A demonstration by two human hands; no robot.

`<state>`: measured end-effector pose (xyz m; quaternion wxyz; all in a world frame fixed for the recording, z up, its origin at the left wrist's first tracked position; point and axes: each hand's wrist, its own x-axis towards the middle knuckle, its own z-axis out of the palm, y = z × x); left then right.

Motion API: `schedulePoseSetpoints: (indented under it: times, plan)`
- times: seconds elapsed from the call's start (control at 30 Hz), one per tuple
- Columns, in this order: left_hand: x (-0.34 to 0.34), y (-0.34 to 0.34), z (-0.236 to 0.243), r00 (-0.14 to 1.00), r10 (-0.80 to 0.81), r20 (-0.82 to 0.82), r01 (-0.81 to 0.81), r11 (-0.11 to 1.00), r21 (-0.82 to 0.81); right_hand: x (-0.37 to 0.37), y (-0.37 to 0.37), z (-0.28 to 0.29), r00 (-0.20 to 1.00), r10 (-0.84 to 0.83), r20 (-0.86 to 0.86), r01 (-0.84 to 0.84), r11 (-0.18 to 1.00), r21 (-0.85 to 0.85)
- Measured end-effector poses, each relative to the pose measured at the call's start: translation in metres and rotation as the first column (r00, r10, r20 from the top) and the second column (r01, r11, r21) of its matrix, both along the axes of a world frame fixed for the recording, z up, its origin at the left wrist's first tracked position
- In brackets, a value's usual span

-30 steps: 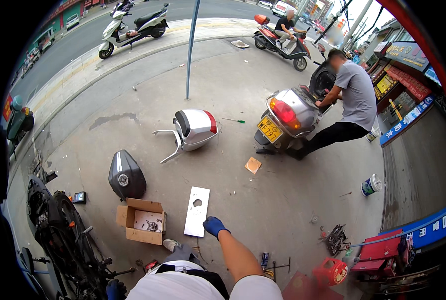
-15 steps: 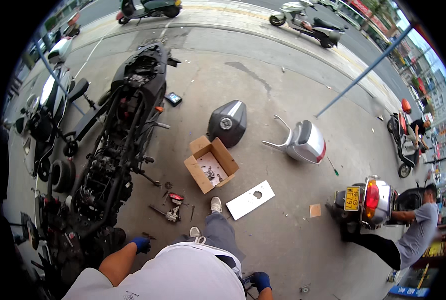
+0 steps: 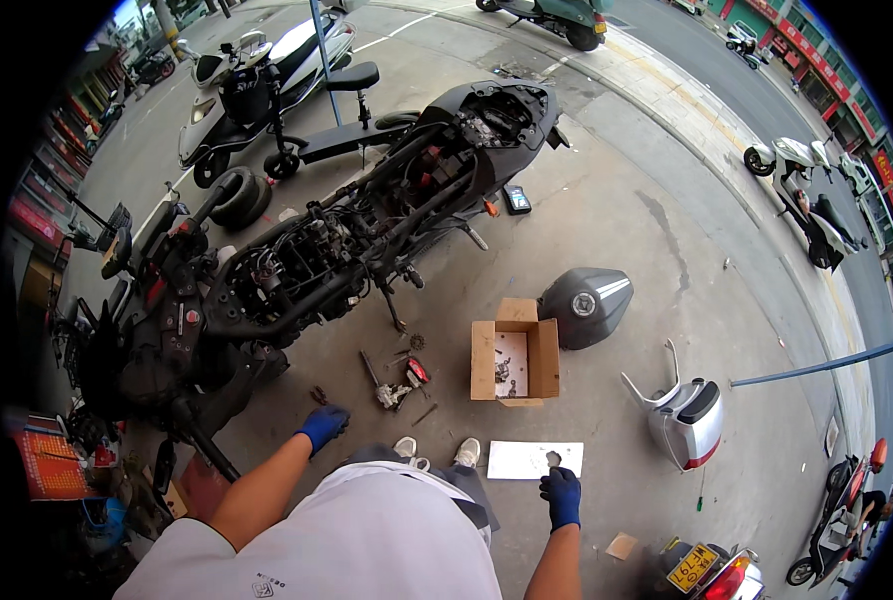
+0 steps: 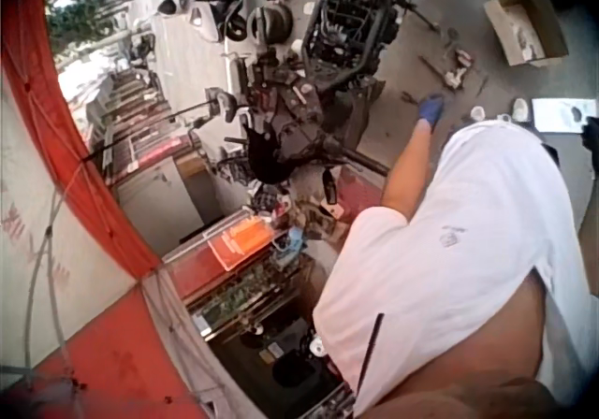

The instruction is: The person disassembles a motorcycle, removing the engine and various body panels. They use a screwdriver to loosen bolts and detach components, placing parts on the ground. The person then reassembles sections of the frame and engine, securing them with tools.

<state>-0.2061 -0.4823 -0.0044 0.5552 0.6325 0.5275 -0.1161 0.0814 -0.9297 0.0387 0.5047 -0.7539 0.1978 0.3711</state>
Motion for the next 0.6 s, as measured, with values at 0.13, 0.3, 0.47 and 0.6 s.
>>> schedulePoseSetpoints:
  times: [0.13, 0.3, 0.47, 0.6]
  plan:
    - [-0.062, -0.029, 0.005, 0.985, 0.11, -0.131, -0.1, 0.992, 0.08, 0.04, 0.036, 0.012, 0.981, 0.174, 0.083, -0.182, 0.978, 0.1]
    - [-0.132, -0.095, 0.019, 0.892, 0.359, -0.276, -0.372, 0.928, 0.008, 0.038, 0.011, -0.018, 0.944, 0.309, -0.12, -0.309, 0.951, 0.016]
    - [-0.174, -0.156, -0.005, 0.811, 0.426, -0.401, -0.489, 0.87, -0.064, 0.028, -0.066, -0.06, 0.869, 0.275, -0.411, -0.363, 0.919, -0.152]
    - [-0.219, -0.198, -0.015, 0.901, 0.259, -0.349, -0.29, 0.956, -0.039, 0.042, -0.085, -0.081, 0.77, 0.344, -0.537, -0.478, 0.869, -0.129]
